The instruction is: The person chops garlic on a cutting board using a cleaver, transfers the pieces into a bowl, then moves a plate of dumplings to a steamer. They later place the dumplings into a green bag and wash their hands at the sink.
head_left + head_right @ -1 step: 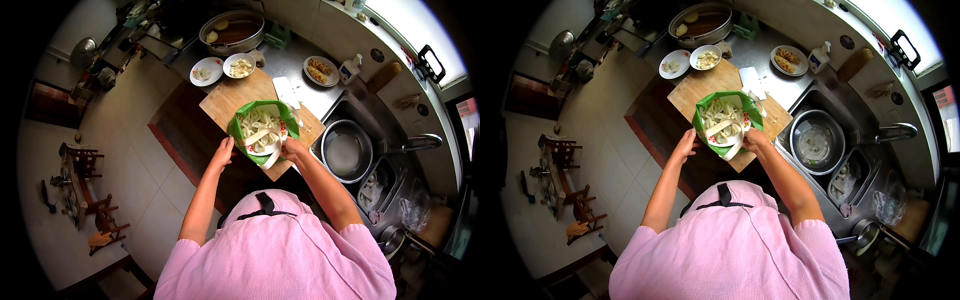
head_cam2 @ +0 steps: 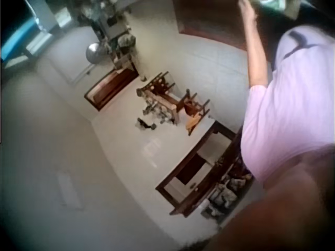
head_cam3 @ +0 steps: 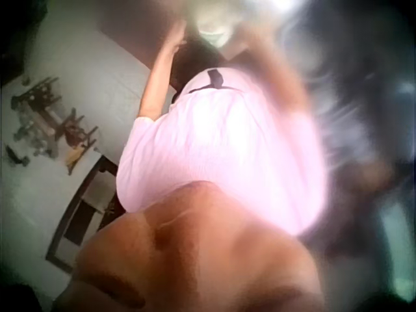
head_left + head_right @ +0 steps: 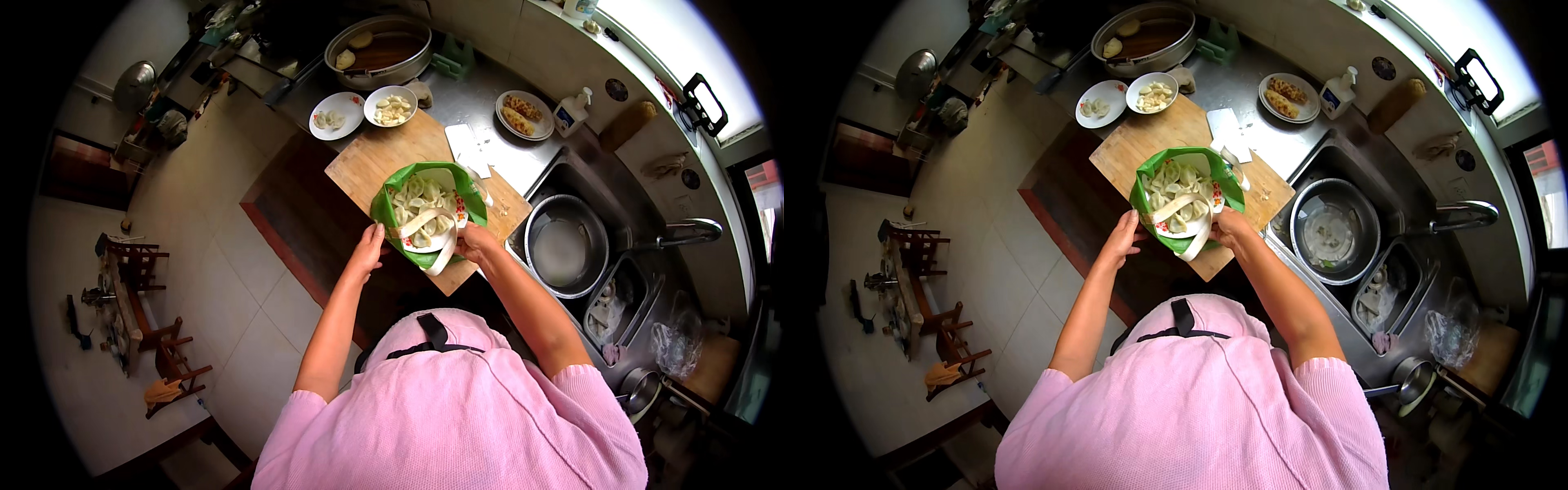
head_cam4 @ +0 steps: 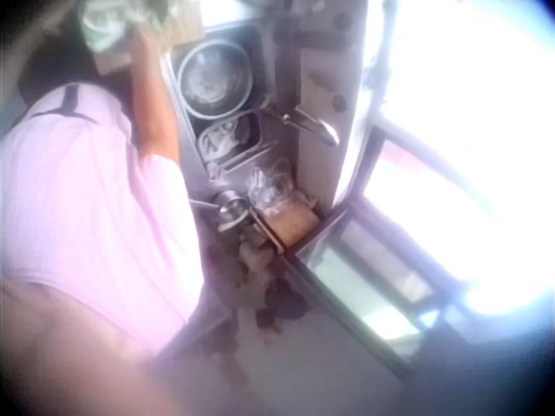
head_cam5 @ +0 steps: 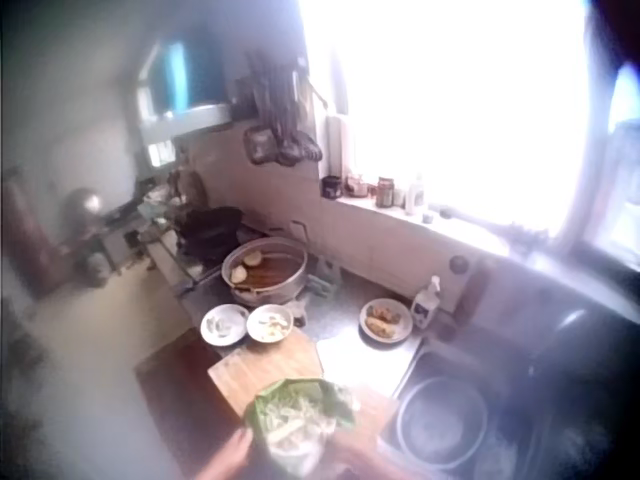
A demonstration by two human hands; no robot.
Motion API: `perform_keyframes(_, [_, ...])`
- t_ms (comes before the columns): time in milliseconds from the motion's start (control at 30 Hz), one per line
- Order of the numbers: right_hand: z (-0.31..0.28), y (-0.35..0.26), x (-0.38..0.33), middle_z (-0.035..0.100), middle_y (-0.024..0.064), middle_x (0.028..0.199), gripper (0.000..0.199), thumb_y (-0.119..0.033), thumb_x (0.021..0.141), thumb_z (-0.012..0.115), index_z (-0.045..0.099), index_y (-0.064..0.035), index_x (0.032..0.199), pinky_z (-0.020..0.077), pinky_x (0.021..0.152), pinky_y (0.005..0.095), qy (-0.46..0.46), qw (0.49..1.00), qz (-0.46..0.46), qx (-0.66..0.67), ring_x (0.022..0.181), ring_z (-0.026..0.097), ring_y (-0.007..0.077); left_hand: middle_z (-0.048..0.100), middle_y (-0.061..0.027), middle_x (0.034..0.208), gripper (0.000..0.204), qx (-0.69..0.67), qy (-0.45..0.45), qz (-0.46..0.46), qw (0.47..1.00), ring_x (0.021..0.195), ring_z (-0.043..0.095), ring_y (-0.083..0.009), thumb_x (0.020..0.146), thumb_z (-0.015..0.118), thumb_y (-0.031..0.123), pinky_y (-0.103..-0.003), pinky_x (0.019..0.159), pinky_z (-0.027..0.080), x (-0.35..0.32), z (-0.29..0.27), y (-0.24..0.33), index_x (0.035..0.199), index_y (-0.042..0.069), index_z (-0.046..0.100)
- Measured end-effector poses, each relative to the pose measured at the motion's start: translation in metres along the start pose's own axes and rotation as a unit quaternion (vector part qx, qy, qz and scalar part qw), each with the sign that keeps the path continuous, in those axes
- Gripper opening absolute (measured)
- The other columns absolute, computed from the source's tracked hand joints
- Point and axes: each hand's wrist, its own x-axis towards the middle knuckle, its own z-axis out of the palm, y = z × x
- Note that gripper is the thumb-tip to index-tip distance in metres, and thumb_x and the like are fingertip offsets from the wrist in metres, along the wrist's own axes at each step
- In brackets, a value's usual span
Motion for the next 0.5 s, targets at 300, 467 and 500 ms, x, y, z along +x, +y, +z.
perform_keyframes(300, [0.003, 0.019, 0.037, 0.059, 0.0089, 0.090, 0.022, 0.001, 0.080, 0.043, 0.055, -0.0058, 0.097, 0.0519, 0.066, 0.0359, 0.038, 0.999, 0.020, 0.027, 0.075, 0.060, 0.0216, 0.037, -0.0171, 0.123, 0.087, -0.055, 0.041, 0.041, 0.997, 0.107, 0.043, -0.0298, 0.076, 0.045, 0.060, -0.046, 0.075, 0.042, -0.026, 0.027, -0.004, 0.131, 0.003, 0.008])
perform_keyframes(467, [0.012, 0.019, 0.034, 0.059, 0.0086, 0.090, 0.022, 0.000, 0.080, 0.044, 0.054, -0.0061, 0.099, 0.0519, 0.064, 0.0340, 0.043, 0.999, 0.010, 0.020, 0.073, 0.060, 0.0210, 0.052, -0.0134, 0.100, 0.074, 0.090, -0.123, -0.068, 0.986, 0.082, 0.055, -0.0190, 0.073, 0.047, 0.062, -0.030, 0.057, 0.044, -0.038, 0.049, -0.028, 0.113, 0.000, 0.038])
perform_keyframes(500, [0.015, 0.018, 0.033, 0.059, 0.0086, 0.089, 0.022, 0.000, 0.080, 0.044, 0.053, -0.0057, 0.099, 0.0521, 0.064, 0.0340, 0.046, 0.999, 0.009, 0.021, 0.073, 0.060, 0.0209, 0.052, -0.0137, 0.100, 0.073, 0.092, -0.135, -0.078, 0.983, 0.082, 0.055, -0.0190, 0.073, 0.046, 0.063, -0.030, 0.058, 0.044, -0.035, 0.055, -0.032, 0.109, 0.000, 0.042])
